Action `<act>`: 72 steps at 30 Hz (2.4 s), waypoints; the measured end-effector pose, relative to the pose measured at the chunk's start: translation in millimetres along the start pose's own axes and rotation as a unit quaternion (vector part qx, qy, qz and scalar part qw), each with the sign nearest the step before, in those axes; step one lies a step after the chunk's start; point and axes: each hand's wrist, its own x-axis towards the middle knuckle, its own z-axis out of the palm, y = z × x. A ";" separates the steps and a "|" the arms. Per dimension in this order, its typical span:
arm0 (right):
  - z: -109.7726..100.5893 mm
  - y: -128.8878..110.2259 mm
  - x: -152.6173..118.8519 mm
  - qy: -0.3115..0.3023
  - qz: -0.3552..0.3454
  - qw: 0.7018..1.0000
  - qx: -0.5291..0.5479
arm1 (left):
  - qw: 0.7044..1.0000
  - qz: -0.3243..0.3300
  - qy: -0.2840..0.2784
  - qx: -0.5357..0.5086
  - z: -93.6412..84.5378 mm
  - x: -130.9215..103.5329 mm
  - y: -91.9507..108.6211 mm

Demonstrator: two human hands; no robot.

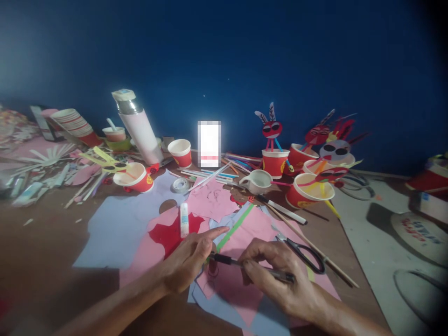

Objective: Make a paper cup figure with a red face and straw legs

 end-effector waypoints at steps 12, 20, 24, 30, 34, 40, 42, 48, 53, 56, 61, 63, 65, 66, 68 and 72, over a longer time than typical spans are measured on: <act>11.7 -1.9 -3.1 -0.033 -0.014 0.999 0.013 | 0.988 0.066 -0.053 0.130 4.8 -6.6 16.1; 12.5 -1.4 -10.3 -0.052 0.020 0.994 0.089 | 0.991 0.101 0.002 0.085 -2.0 -14.6 16.5; 15.0 3.6 -12.3 -0.033 0.013 0.988 0.150 | 0.992 0.026 0.078 -0.101 -1.0 -11.4 11.3; 16.8 -2.3 -11.3 -0.018 -0.047 0.993 0.106 | 0.977 -0.012 0.101 -0.186 4.6 -5.1 9.8; 17.7 -0.9 -12.5 -0.008 -0.080 0.993 0.084 | 0.979 -0.014 0.076 -0.189 7.8 -6.9 12.8; 18.6 3.8 -12.9 -0.035 -0.128 0.990 0.052 | 0.984 0.007 0.054 -0.170 11.1 -6.7 20.7; 19.4 3.2 -12.7 -0.036 -0.126 0.990 0.051 | 0.986 -0.005 0.053 -0.155 11.0 -5.9 22.3; 19.7 7.1 -10.3 -0.033 -0.046 0.992 0.110 | 0.991 -0.009 0.042 -0.127 4.7 -3.2 22.2; 7.3 9.6 -1.8 -0.022 0.035 0.989 0.145 | 0.991 -0.052 0.080 -0.090 -8.3 -3.8 18.0; 1.6 6.7 4.5 -0.033 0.077 0.996 0.008 | 0.992 -0.049 0.108 -0.038 -16.2 -5.6 15.3; 0.5 9.6 7.9 -0.084 0.033 0.978 -0.188 | 0.987 -0.071 0.122 -0.081 -22.2 -8.3 10.4; -1.9 12.6 9.5 -0.080 0.030 0.969 -0.234 | 0.978 -0.069 0.134 -0.142 -24.1 -8.4 6.1; -5.9 15.9 13.4 -0.058 0.027 0.957 -0.285 | 0.968 -0.059 0.149 -0.195 -26.5 -8.0 0.7; -8.1 17.8 16.2 -0.043 0.023 0.948 -0.315 | 0.964 -0.058 0.156 -0.209 -27.6 -7.9 -1.9; -11.9 22.6 22.5 -0.017 0.005 0.926 -0.377 | 0.961 -0.068 0.164 -0.212 -29.4 -8.3 -6.1; -15.0 35.6 33.8 0.025 -0.042 0.880 -0.472 | 0.971 -0.088 0.154 -0.162 -29.9 -15.1 -10.7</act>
